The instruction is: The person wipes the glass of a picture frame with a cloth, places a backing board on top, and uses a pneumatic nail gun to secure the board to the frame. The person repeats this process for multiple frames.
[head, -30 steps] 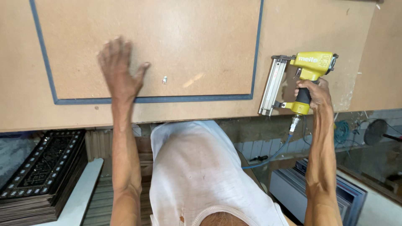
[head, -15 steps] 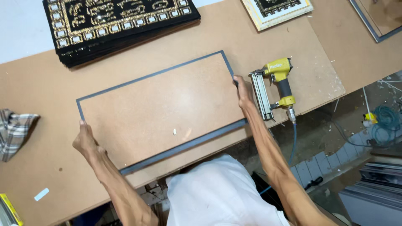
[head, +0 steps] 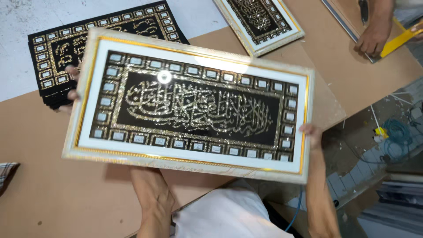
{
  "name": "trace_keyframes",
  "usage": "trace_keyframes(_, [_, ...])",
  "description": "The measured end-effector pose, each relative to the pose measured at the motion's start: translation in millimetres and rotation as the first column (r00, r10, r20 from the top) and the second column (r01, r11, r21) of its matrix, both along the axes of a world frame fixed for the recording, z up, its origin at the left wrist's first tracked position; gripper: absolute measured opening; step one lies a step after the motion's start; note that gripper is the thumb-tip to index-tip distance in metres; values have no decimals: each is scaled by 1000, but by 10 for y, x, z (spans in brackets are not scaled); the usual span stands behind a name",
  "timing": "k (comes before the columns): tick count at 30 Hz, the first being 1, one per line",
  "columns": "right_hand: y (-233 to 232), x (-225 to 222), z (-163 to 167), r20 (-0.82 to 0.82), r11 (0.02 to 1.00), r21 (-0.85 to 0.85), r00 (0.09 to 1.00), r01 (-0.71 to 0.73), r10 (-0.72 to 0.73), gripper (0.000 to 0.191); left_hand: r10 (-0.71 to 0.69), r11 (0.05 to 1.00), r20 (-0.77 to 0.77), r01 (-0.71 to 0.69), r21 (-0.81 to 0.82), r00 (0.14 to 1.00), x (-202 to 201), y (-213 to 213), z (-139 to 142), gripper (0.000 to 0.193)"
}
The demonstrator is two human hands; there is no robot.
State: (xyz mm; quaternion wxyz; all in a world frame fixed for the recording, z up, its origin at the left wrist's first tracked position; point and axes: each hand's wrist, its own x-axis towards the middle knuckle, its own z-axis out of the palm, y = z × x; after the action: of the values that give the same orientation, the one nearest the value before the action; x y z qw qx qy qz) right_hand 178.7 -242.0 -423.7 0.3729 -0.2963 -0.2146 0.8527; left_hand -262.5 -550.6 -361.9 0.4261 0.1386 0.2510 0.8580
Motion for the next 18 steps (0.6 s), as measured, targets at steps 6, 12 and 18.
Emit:
trace_keyframes(6, [-9, 502, -756, 297, 967, -19, 925, 256, -239, 12, -171, 971, 164, 137, 197, 972, 18, 1824, 105, 86])
trace_keyframes(12, [1540, -436, -526, 102, 865, 172, 865, 472, -492, 2, -455, 856, 204, 362, 369, 867, 320, 3901, 31, 97])
trace_keyframes(18, [3393, -1750, 63, -30, 890, 118, 898, 440, -439, 16, -449, 889, 100, 455, -52, 888, 447, 2935, -562, 99])
